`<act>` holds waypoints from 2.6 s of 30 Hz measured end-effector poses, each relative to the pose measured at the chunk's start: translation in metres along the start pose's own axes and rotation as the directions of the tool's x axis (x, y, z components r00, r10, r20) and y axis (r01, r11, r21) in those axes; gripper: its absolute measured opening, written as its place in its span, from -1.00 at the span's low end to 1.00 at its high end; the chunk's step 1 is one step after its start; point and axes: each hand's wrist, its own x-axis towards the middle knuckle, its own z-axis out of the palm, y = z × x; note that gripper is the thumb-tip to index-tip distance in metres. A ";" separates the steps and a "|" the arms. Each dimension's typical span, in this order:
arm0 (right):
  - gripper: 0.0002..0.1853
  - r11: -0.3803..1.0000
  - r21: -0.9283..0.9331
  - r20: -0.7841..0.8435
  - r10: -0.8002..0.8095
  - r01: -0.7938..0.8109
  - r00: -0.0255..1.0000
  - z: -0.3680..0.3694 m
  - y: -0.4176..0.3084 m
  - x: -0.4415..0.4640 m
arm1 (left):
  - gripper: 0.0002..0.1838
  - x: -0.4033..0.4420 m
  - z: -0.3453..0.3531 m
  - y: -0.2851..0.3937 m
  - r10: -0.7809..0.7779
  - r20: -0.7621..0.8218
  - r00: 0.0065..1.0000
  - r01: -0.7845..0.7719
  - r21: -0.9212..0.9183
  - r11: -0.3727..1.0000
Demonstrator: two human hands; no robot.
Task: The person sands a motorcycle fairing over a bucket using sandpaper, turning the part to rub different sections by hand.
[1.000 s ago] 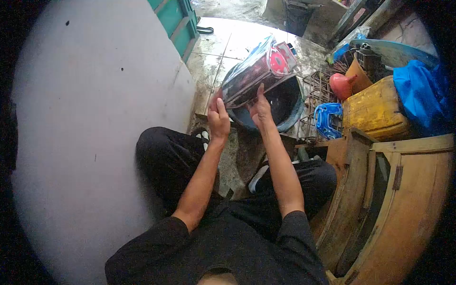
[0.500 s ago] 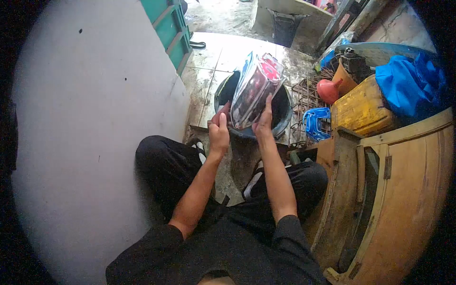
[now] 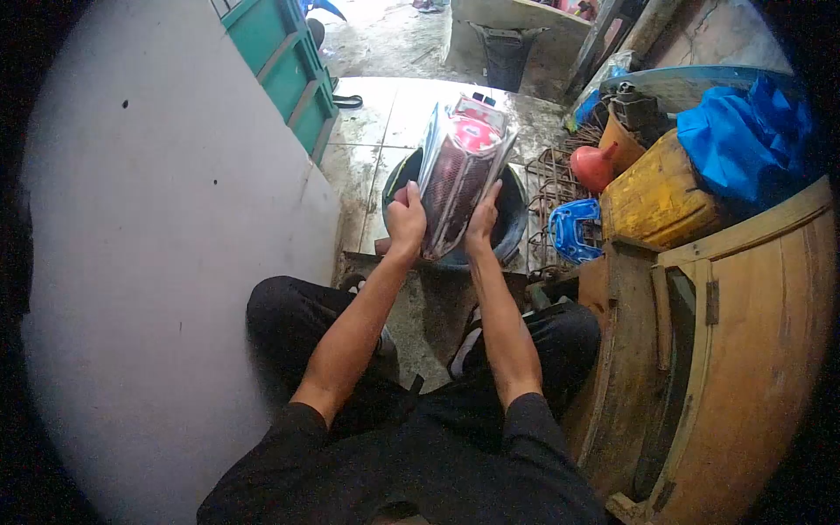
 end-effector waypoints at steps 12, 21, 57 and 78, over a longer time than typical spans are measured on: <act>-0.38 0.885 -0.292 0.107 -0.347 0.364 0.932 -0.005 -0.042 -0.064 | -0.46 -0.036 -0.002 -0.052 -0.006 0.035 0.999 0.013 -0.193 0.981; -0.36 0.875 -0.316 0.159 -0.332 0.367 0.930 -0.026 0.006 -0.036 | -0.48 -0.053 -0.010 -0.061 0.143 0.005 0.990 -0.143 0.129 0.981; -0.47 0.888 -0.445 0.455 0.114 0.115 0.883 -0.011 -0.011 -0.039 | -0.38 -0.121 -0.039 -0.054 0.463 0.174 0.869 -0.494 0.332 0.804; -0.38 0.775 -0.437 0.308 -0.347 0.456 0.886 0.021 -0.009 -0.026 | -0.43 -0.095 -0.017 -0.040 0.432 0.071 0.899 -0.434 0.272 0.859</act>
